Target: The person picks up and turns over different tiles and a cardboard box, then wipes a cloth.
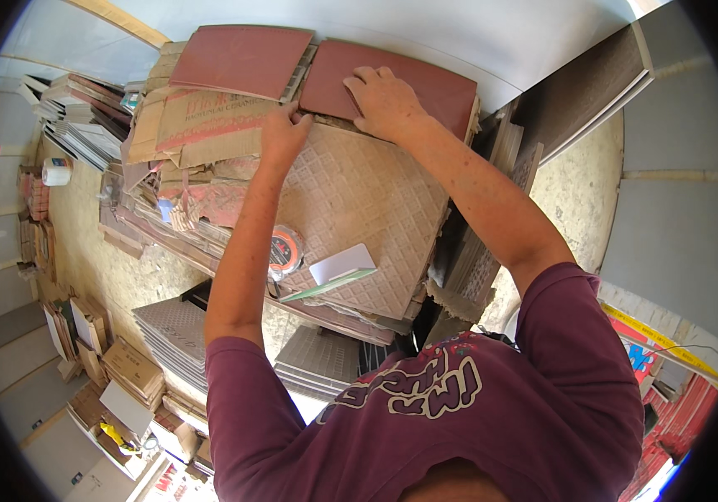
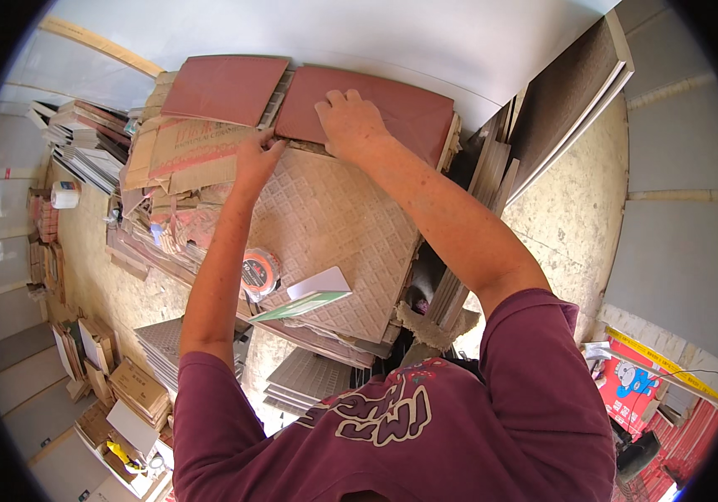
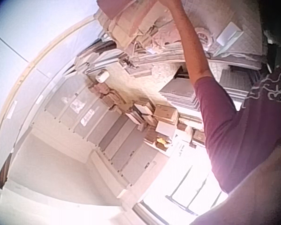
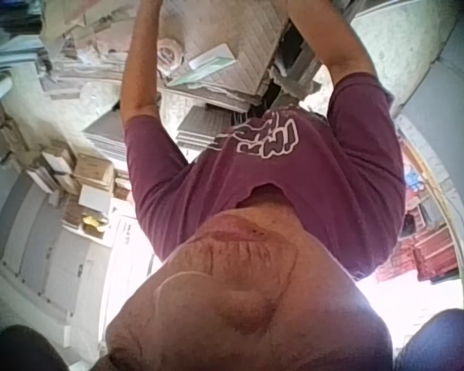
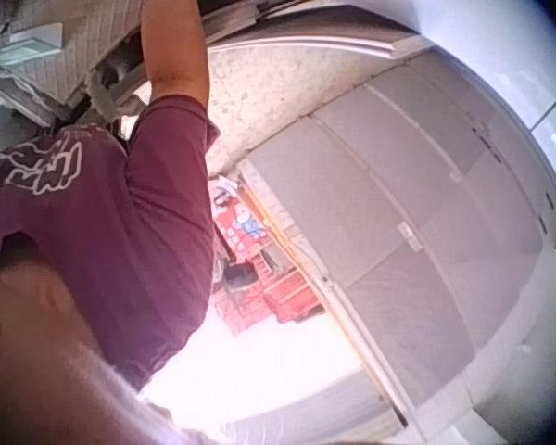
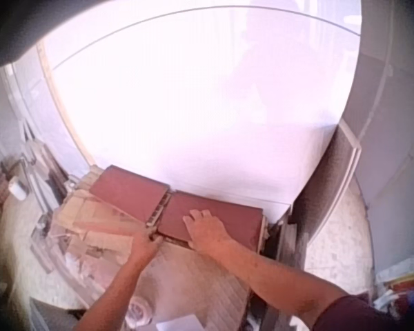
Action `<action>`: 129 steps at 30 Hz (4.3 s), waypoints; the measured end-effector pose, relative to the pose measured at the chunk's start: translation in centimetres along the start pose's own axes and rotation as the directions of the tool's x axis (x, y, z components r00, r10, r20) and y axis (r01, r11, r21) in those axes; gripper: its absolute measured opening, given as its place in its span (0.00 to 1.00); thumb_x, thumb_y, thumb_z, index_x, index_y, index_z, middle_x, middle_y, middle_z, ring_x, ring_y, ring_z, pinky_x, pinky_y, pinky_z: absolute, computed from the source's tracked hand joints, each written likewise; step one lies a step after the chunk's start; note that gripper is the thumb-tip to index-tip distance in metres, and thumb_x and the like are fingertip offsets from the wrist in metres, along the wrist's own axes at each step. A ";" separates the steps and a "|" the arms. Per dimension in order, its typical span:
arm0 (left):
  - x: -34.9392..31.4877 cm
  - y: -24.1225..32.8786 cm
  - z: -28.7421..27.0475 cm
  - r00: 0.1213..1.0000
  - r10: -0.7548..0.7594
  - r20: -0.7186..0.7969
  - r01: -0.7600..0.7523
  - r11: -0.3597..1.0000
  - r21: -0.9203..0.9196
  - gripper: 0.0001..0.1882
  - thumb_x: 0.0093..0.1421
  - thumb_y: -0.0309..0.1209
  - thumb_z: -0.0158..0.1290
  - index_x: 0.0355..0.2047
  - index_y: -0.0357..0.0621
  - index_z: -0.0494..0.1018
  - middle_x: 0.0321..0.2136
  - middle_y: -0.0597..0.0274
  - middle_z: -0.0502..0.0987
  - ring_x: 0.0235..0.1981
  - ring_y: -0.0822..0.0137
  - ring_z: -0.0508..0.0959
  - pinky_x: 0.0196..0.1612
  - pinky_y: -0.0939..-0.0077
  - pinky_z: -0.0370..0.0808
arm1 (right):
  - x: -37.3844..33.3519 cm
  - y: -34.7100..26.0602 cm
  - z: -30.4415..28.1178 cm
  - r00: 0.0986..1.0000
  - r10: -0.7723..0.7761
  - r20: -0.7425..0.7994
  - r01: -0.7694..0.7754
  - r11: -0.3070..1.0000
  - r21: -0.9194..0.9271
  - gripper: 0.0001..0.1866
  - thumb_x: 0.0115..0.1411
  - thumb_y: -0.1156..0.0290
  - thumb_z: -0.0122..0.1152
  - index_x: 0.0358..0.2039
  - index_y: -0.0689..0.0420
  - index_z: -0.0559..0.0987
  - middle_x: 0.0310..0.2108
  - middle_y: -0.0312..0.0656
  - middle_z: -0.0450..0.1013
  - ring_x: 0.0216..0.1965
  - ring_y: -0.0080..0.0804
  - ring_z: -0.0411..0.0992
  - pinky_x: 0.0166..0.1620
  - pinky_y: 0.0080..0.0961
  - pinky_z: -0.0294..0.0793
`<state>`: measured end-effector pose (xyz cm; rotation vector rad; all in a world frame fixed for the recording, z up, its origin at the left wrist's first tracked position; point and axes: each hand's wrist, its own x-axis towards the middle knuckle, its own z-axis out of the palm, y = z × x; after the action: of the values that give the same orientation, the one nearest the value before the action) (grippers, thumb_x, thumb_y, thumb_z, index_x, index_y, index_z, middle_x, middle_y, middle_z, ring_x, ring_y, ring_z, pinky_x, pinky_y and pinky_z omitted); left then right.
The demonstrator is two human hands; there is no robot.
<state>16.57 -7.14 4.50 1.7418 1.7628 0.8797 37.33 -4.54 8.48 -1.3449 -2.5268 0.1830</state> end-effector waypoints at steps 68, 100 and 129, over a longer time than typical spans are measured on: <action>-1.6 -6.2 -9.4 0.762 -0.647 0.021 0.129 0.120 -0.984 0.10 0.60 0.22 0.47 0.43 0.34 0.69 0.40 0.51 0.74 0.43 0.55 0.75 0.49 0.53 0.74 | 2.3 2.9 -0.8 0.895 0.446 -0.005 -0.398 0.804 0.441 0.36 0.51 0.56 0.58 0.55 0.67 0.63 0.50 0.55 0.67 0.49 0.42 0.69 0.49 0.34 0.71; -3.7 0.8 -5.3 0.907 -0.316 0.279 0.355 0.216 -0.910 0.15 0.64 0.36 0.46 0.43 0.36 0.68 0.39 0.48 0.76 0.42 0.56 0.77 0.43 0.68 0.77 | 2.2 0.2 -1.2 0.804 0.238 0.545 -0.497 -0.234 0.835 0.13 0.59 0.73 0.54 0.43 0.66 0.71 0.39 0.44 0.73 0.37 0.33 0.74 0.44 0.30 0.77; 5.8 -7.2 -6.8 0.830 -0.552 0.083 0.349 0.396 -0.850 0.13 0.64 0.32 0.42 0.39 0.34 0.69 0.30 0.52 0.75 0.29 0.60 0.77 0.33 0.66 0.81 | 2.1 -0.4 -2.9 0.846 0.154 0.510 -0.453 -0.295 0.841 0.17 0.59 0.68 0.56 0.45 0.65 0.70 0.39 0.47 0.72 0.37 0.29 0.73 0.41 0.26 0.76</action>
<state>6.37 -1.79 4.14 0.4752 1.3908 1.3756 36.78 -3.03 11.74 -1.0144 -0.9294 2.0455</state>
